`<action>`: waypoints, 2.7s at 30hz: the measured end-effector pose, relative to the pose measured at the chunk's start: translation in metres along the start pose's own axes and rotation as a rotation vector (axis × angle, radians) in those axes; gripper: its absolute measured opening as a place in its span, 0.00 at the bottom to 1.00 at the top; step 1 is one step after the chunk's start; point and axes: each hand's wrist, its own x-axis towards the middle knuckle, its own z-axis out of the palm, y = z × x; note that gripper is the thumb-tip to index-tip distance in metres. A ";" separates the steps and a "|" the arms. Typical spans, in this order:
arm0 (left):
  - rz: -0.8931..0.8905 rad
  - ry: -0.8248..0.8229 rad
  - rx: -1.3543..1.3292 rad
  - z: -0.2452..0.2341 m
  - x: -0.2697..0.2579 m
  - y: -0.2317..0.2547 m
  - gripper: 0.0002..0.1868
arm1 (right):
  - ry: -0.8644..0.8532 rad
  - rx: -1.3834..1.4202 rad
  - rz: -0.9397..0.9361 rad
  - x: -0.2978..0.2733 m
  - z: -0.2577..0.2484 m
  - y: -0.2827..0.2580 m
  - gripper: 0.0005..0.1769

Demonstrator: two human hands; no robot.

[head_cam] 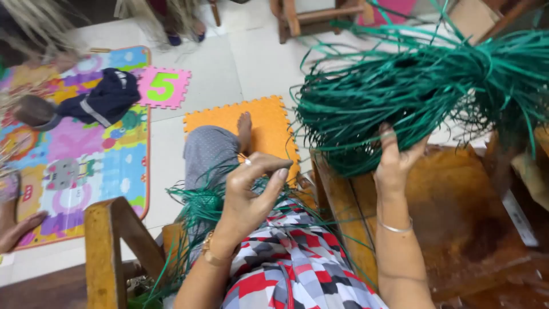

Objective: The person is weaving green plastic strips together to form a mesh or mat.

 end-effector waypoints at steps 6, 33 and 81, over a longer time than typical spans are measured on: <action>-0.004 0.153 0.009 -0.013 -0.007 -0.007 0.06 | -0.105 0.046 0.098 -0.019 0.024 -0.026 0.28; -0.016 0.233 0.064 -0.020 -0.008 -0.012 0.05 | -0.146 0.053 0.142 -0.022 0.039 -0.053 0.22; 0.191 0.255 0.368 -0.011 0.016 -0.005 0.08 | -0.071 0.142 0.503 -0.023 0.054 -0.060 0.17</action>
